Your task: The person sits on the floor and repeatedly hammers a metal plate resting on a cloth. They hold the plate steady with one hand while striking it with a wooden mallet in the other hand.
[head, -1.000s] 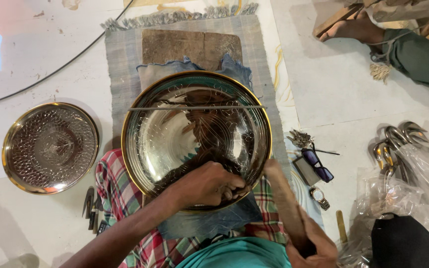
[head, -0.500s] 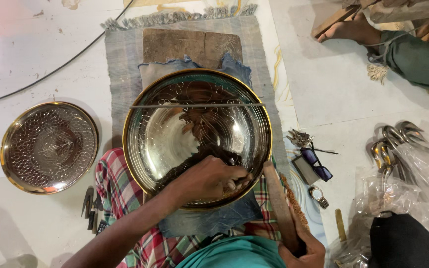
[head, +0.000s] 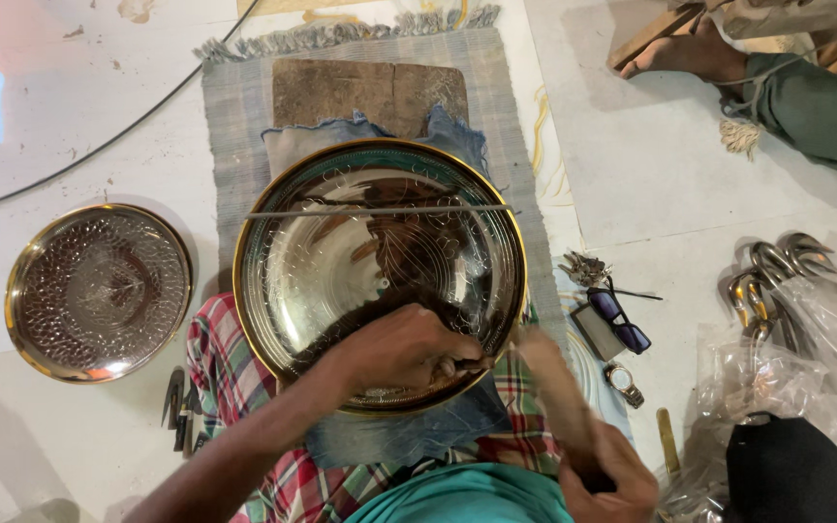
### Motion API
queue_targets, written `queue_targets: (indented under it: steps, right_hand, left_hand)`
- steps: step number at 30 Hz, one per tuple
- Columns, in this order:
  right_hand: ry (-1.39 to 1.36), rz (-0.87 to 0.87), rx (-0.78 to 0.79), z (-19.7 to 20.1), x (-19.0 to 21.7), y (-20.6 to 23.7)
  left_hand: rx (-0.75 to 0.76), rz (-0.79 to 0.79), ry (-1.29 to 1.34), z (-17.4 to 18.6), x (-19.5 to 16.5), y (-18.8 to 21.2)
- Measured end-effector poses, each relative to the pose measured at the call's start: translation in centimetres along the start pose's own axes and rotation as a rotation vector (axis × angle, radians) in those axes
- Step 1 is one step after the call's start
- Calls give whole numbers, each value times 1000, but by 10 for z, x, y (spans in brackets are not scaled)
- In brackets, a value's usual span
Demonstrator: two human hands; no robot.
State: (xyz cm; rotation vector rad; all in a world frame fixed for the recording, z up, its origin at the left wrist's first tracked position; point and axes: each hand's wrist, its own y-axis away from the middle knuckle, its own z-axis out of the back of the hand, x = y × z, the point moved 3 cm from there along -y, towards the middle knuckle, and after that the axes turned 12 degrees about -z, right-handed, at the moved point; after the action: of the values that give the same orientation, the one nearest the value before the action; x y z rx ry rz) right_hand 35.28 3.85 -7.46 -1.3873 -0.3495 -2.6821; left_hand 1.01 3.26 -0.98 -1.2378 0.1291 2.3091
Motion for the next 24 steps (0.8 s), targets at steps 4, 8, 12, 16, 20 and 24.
queue_targets:
  steps: [4, 8, 12, 16, 20, 24]
  right_hand:
    - [-73, 95, 162, 3, 30, -28]
    - [151, 13, 426, 9, 74, -72]
    - [-296, 389, 562, 5, 145, -100]
    - [550, 94, 761, -2, 192, -122]
    - [589, 324, 799, -11, 243, -131]
    - [695, 415, 784, -22, 264, -138]
  left_hand:
    - [-280, 3, -25, -9, -8, 15]
    - [-340, 248, -84, -23, -7, 26]
    - [-472, 443, -152, -35, -16, 36]
    - [-748, 440, -115, -41, -28, 38]
    - [-1018, 548, -29, -51, -45, 37]
    - [-1232, 664, -81, -61, -52, 34]
